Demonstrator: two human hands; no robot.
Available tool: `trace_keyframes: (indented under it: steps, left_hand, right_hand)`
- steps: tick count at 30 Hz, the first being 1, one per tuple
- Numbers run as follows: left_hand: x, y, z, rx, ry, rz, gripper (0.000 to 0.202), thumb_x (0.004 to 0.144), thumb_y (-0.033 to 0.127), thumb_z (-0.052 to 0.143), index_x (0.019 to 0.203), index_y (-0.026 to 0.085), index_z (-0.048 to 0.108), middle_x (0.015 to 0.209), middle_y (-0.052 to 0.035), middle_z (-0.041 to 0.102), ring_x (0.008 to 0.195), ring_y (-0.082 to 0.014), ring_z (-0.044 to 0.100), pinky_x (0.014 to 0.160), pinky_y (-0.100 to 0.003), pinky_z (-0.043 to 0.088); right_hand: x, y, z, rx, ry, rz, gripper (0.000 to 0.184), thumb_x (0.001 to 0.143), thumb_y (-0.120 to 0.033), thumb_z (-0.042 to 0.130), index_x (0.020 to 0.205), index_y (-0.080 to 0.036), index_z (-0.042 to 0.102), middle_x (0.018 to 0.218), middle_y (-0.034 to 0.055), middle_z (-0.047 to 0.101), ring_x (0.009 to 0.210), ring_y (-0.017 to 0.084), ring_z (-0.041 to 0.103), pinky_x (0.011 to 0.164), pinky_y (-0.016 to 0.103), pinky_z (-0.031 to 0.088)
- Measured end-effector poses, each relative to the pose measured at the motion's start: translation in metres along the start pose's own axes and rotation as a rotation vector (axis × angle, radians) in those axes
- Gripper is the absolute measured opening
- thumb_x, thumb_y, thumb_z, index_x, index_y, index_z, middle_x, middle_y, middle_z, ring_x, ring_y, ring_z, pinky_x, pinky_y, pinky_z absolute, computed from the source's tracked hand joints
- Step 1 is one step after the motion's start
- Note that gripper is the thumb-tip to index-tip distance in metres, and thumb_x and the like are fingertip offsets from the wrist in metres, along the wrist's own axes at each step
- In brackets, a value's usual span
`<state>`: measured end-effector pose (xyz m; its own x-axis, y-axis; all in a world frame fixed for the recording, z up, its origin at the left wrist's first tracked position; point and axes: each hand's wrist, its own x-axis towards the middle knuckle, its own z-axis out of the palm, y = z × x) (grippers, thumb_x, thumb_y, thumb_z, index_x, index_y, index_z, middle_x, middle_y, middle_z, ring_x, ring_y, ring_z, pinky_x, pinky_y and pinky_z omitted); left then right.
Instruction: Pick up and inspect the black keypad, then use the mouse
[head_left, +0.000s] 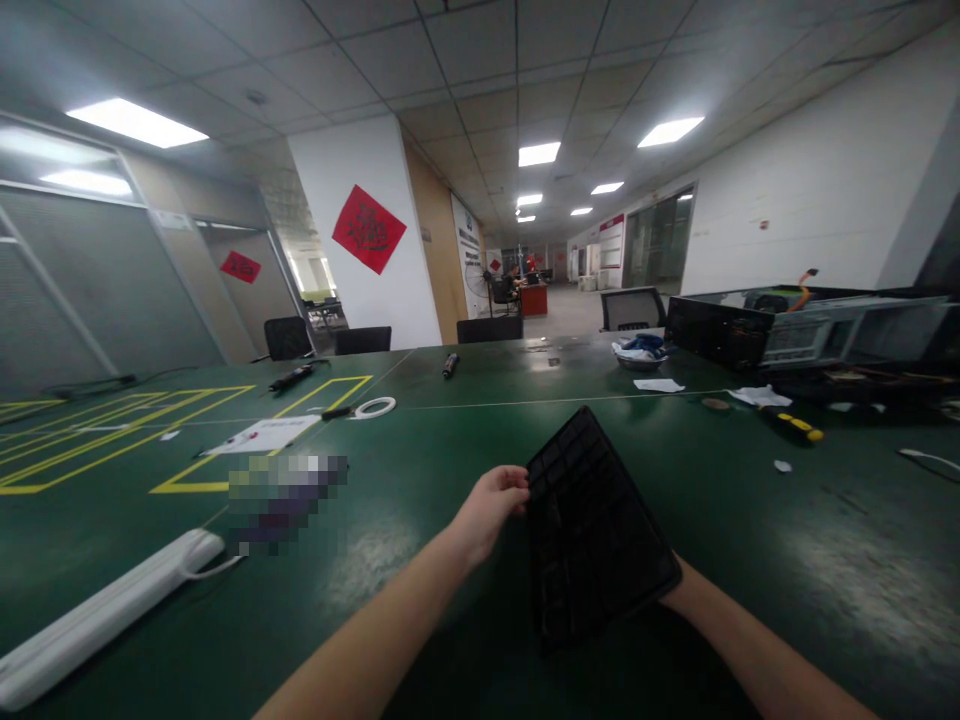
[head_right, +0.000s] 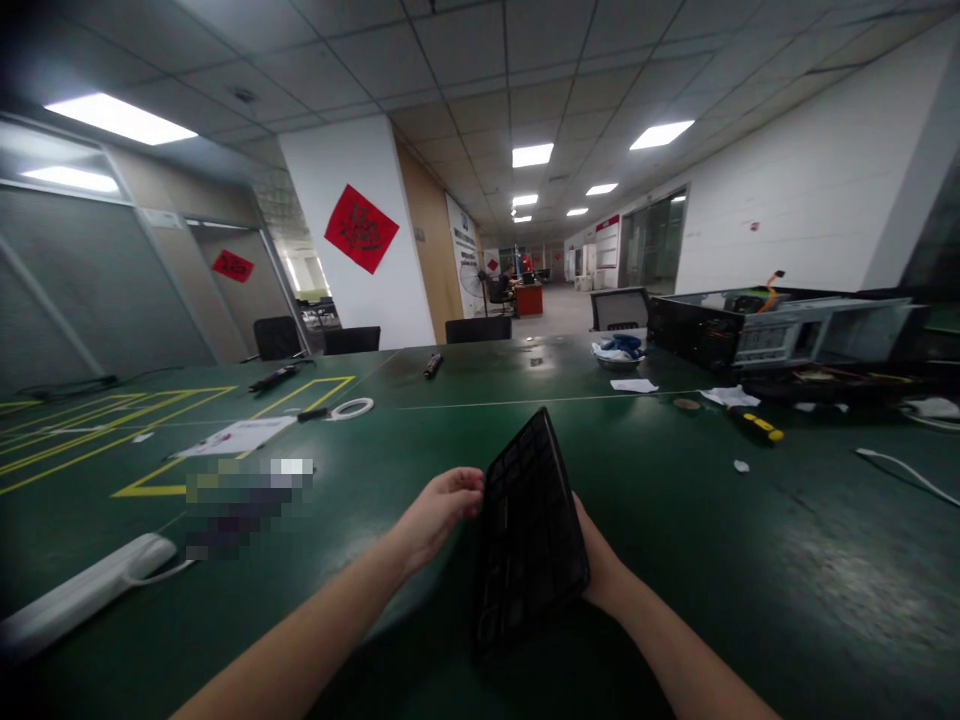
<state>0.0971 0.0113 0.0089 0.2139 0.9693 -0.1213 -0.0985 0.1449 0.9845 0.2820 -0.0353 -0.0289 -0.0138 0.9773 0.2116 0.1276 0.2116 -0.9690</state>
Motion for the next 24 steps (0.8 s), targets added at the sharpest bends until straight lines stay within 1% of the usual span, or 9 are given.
trace_keyframes:
  steps: [3,6,9,11,13,15,17,19,24]
  left_hand:
    - [0.012,0.0,-0.013,-0.319,0.281,-0.159,0.035,0.067,-0.014,0.039,0.092,0.008,0.051,0.08,-0.0063,0.053,0.069,-0.0094,0.056,0.068,-0.022,0.049]
    - [0.016,-0.004,-0.017,-0.345,0.322,-0.174,0.034,0.074,-0.012,0.033,0.098,0.008,0.045,0.085,-0.0084,0.054,0.071,-0.0094,0.059,0.065,-0.019,0.05]
    - [0.013,-0.007,-0.012,-0.34,0.273,-0.192,0.014,0.081,0.001,0.039,0.089,0.01,0.047,0.075,-0.0057,0.056,0.056,-0.007,0.057,0.05,-0.015,0.048]
    - [0.009,-0.007,-0.008,-0.316,0.216,-0.203,0.003,0.082,0.012,0.047,0.079,0.011,0.049,0.062,-0.0006,0.054,0.039,-0.0027,0.046,0.034,-0.011,0.036]
    - [0.004,-0.005,-0.004,-0.291,0.163,-0.202,0.011,0.08,0.019,0.052,0.072,0.012,0.049,0.052,0.004,0.049,0.03,0.0003,0.033,0.027,-0.01,0.022]
    - [0.001,-0.001,-0.002,-0.273,0.125,-0.193,0.012,0.079,0.02,0.054,0.071,0.012,0.05,0.05,0.0047,0.048,0.03,0.0004,0.034,0.027,-0.01,0.022]
    - [-0.002,0.004,-0.002,-0.267,0.081,-0.196,0.004,0.076,0.011,0.055,0.075,0.011,0.052,0.058,0.0002,0.055,0.04,-0.0029,0.048,0.036,-0.011,0.036]
    - [-0.004,0.008,-0.002,-0.267,0.018,-0.209,0.013,0.072,0.001,0.055,0.081,0.009,0.053,0.074,-0.0058,0.061,0.057,-0.0075,0.059,0.048,-0.014,0.044]
    - [-0.008,0.008,0.0,-0.198,-0.132,-0.181,0.01,0.073,0.017,0.06,0.081,0.011,0.057,0.082,-0.0065,0.064,0.044,-0.0028,0.048,0.034,-0.013,0.028]
  right_hand:
    - [-0.003,0.001,-0.003,0.033,0.001,0.027,0.034,0.081,-0.04,0.043,0.105,-0.017,0.051,0.098,0.0066,0.059,0.086,0.016,0.056,0.078,0.038,0.047]
    - [-0.005,0.001,-0.005,0.067,0.009,0.033,0.035,0.077,-0.041,0.047,0.106,-0.021,0.052,0.1,0.0071,0.06,0.092,0.021,0.056,0.082,0.04,0.047]
    - [-0.005,0.0,-0.006,0.097,0.01,0.041,0.036,0.075,-0.042,0.046,0.106,-0.024,0.054,0.098,0.0064,0.062,0.092,0.023,0.056,0.082,0.042,0.047]
    - [-0.005,0.0,-0.005,0.11,0.01,0.047,0.036,0.076,-0.043,0.045,0.104,-0.023,0.055,0.097,0.0064,0.063,0.092,0.023,0.056,0.082,0.042,0.047]
    - [-0.004,-0.001,-0.004,0.122,0.003,0.057,0.036,0.078,-0.044,0.04,0.101,-0.022,0.056,0.093,0.0067,0.064,0.089,0.023,0.058,0.08,0.041,0.048]
    - [-0.003,-0.002,-0.003,0.134,-0.013,0.066,0.037,0.08,-0.044,0.036,0.099,-0.02,0.056,0.089,0.0068,0.064,0.084,0.021,0.059,0.077,0.041,0.049]
    - [-0.002,-0.005,-0.002,0.142,-0.032,0.064,0.037,0.081,-0.044,0.036,0.098,-0.017,0.056,0.088,0.0069,0.064,0.082,0.019,0.06,0.075,0.04,0.049]
    - [-0.001,-0.009,-0.002,0.143,-0.046,0.051,0.035,0.081,-0.043,0.04,0.097,-0.017,0.056,0.09,0.0068,0.064,0.083,0.017,0.059,0.077,0.039,0.049]
    - [-0.001,-0.017,-0.001,0.132,-0.06,0.014,0.035,0.083,-0.043,0.037,0.093,-0.016,0.057,0.086,0.0058,0.064,0.08,0.015,0.059,0.073,0.036,0.05]
